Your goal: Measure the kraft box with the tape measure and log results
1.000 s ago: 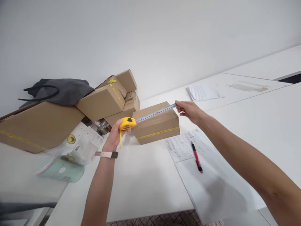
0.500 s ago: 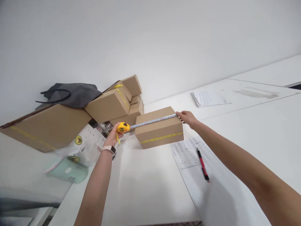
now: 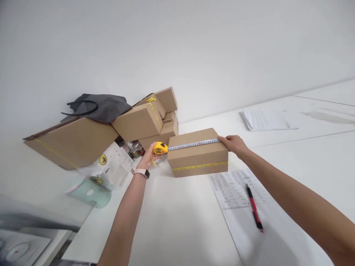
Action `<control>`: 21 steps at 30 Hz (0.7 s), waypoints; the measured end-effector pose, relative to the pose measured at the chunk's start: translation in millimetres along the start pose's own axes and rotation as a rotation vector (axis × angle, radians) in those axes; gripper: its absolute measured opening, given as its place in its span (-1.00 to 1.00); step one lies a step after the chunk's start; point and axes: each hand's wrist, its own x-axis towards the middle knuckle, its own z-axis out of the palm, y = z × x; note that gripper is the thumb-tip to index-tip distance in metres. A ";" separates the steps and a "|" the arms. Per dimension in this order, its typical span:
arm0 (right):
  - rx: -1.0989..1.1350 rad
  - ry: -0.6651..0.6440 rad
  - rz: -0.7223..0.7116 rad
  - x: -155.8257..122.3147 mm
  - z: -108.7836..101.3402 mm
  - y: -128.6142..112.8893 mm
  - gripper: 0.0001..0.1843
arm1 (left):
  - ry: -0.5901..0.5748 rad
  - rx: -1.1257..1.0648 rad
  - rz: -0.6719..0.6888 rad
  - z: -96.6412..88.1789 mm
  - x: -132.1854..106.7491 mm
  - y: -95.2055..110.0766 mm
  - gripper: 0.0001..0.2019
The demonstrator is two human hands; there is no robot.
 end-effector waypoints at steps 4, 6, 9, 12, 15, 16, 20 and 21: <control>-0.215 0.062 -0.029 0.8 -5.0 -6.7 -0.62 | -0.003 0.020 0.028 2.2 -12.7 12.8 -0.65; -0.221 0.076 -0.044 1.4 -11.4 -12.4 -0.65 | -0.048 0.030 0.055 3.3 -34.6 20.9 -0.64; -0.072 0.072 -0.150 1.8 -18.8 -27.3 -0.67 | -0.226 0.053 0.038 13.6 -88.1 20.5 -0.43; -0.041 0.033 -0.314 4.5 -11.6 -49.7 -0.66 | -0.585 0.077 -0.103 44.4 -144.9 -3.7 -0.32; -0.142 -0.054 -0.454 13.4 11.6 -72.4 -0.64 | -0.731 -0.047 -0.171 88.4 -175.6 -36.1 -0.41; -0.188 -0.074 -0.473 17.9 20.4 -78.1 -0.63 | -0.698 -0.102 -0.168 102.2 -177.8 -43.8 -0.41; -0.291 -0.102 -0.474 38.4 46.5 -86.2 -0.57 | -0.553 -0.236 -0.131 138.6 -158.8 -47.5 -0.44; -0.297 -0.103 -0.476 42.7 50.0 -84.8 -0.54 | -0.540 -0.247 -0.118 142.9 -151.1 -43.5 -0.44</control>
